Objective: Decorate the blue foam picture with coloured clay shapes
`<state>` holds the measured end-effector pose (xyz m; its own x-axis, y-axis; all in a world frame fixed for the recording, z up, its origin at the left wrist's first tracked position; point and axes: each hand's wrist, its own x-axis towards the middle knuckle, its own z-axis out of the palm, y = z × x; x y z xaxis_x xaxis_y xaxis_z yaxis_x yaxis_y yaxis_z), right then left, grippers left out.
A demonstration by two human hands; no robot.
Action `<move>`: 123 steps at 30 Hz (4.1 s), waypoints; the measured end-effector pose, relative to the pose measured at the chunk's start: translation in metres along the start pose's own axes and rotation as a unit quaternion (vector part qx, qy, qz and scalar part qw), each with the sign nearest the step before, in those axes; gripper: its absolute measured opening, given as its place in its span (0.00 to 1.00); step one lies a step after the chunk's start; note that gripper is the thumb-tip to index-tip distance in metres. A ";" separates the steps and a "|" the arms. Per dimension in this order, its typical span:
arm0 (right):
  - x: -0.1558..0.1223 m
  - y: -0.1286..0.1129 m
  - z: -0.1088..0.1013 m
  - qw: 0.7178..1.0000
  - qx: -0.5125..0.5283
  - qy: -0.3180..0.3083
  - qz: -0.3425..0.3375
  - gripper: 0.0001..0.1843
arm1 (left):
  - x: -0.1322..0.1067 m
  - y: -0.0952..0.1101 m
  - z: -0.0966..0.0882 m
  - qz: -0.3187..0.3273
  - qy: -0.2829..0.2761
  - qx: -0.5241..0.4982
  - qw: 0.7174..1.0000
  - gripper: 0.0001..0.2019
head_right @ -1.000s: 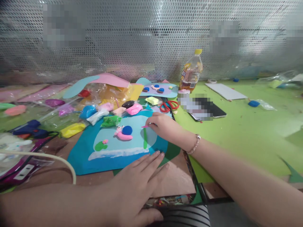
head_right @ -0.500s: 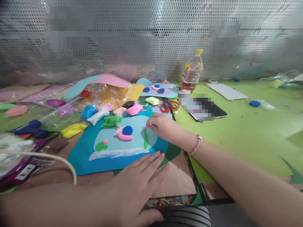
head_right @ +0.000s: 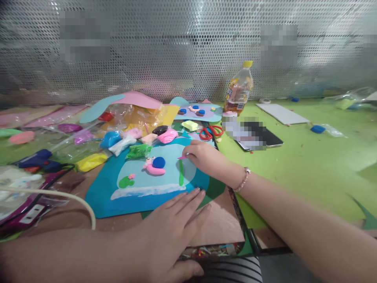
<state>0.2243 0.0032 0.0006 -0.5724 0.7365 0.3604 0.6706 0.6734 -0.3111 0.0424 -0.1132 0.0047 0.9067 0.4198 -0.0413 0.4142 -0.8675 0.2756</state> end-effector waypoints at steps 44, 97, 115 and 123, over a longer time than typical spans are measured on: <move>-0.001 -0.005 -0.005 1.000 -0.015 0.002 0.008 0.11 | 0.000 0.000 -0.001 0.000 0.001 0.002 1.000 0.40; -0.002 -0.006 -0.002 1.000 -0.012 0.002 0.016 0.11 | 0.000 -0.001 0.003 0.001 0.011 -0.007 1.000 0.40; -0.002 -0.002 0.003 1.000 -0.024 -0.004 0.009 0.11 | 0.001 0.000 0.002 0.001 0.002 -0.004 1.000 0.39; -0.002 -0.001 0.004 1.000 -0.028 -0.007 0.010 0.11 | 0.001 -0.001 -0.001 -0.002 -0.010 -0.001 1.000 0.40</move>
<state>0.2224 0.0014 -0.0030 -0.5655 0.7506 0.3419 0.7072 0.6546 -0.2673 0.0431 -0.1120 0.0055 0.9067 0.4171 -0.0619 0.4171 -0.8654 0.2777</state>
